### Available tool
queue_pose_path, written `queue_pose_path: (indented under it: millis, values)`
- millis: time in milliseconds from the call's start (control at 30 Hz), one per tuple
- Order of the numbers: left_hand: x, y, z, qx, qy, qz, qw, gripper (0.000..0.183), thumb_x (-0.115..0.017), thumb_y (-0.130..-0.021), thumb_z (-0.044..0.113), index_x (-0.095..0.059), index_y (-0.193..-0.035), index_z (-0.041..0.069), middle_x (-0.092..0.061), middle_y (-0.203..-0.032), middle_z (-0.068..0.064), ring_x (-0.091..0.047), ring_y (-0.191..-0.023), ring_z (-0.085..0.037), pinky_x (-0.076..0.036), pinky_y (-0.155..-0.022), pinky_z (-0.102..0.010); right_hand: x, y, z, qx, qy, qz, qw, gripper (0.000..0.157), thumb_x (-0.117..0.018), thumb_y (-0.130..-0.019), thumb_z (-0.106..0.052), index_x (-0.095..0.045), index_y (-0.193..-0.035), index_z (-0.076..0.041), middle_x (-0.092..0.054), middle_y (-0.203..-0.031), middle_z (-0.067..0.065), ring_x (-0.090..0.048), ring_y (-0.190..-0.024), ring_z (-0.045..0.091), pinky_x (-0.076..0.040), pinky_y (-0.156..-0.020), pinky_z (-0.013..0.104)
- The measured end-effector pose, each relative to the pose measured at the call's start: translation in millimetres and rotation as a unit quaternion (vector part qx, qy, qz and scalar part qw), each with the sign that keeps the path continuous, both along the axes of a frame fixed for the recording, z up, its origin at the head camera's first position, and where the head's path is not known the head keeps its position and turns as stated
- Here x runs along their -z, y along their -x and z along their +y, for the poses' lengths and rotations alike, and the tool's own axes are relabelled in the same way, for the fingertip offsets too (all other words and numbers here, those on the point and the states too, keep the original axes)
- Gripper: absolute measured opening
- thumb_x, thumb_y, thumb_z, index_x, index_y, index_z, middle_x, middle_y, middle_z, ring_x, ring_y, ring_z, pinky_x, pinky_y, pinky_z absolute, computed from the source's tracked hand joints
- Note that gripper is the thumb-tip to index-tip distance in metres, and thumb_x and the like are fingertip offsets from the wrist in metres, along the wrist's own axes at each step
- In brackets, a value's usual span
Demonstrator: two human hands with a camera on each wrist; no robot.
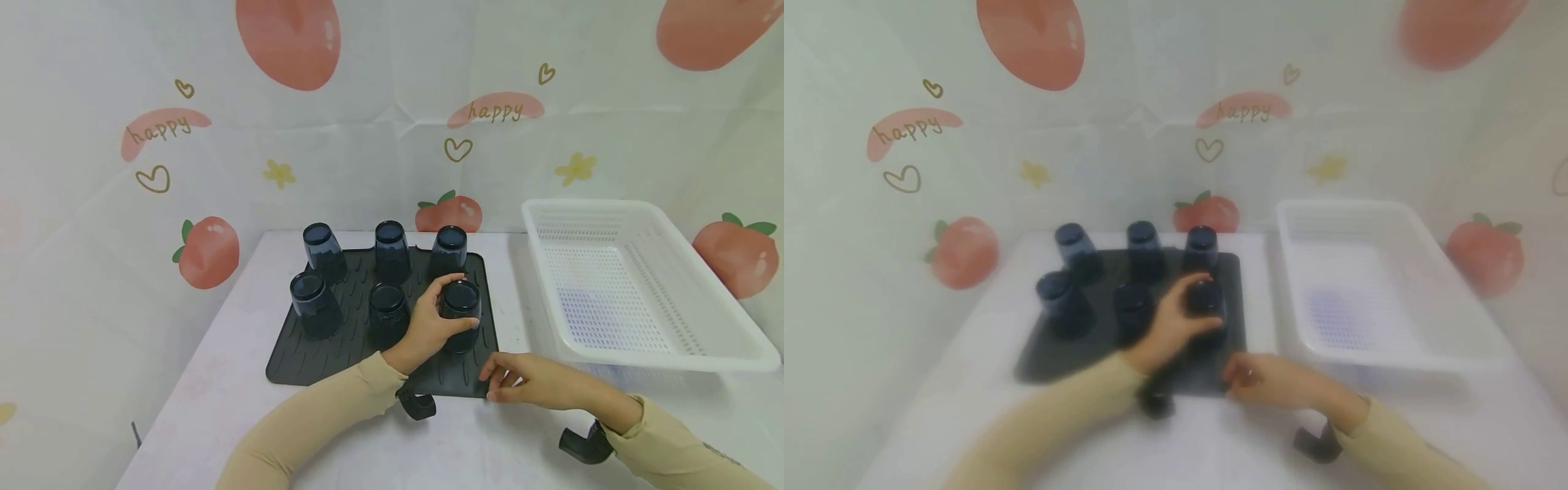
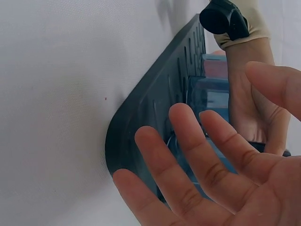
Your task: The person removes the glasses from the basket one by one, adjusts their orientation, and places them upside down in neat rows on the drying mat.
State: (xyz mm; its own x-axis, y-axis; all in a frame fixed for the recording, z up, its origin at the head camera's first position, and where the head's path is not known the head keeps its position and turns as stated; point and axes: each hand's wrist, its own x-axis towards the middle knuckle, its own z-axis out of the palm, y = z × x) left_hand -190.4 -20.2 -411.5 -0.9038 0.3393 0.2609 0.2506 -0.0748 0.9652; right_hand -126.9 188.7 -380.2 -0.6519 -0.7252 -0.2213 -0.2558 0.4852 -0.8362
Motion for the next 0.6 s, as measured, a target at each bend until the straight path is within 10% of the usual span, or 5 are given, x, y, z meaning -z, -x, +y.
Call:
queue_pose_path:
  millis: [600]
  values:
    - [10.9,4.0,3,0.007,0.017,0.007,0.9998,0.073,-0.075,-0.081,-0.001,-0.040,-0.143,0.014,-0.052,-0.135,-0.013,-0.055,-0.120,-0.025,-0.046,-0.100,-0.028,-0.8,-0.4,2,0.002,0.003,0.013,1.000,0.031,-0.065,-0.093,-0.027,-0.058,-0.110,-0.002,-0.064,-0.092,-0.004,-0.062,-0.088,0.004,-0.055,-0.077,0.025]
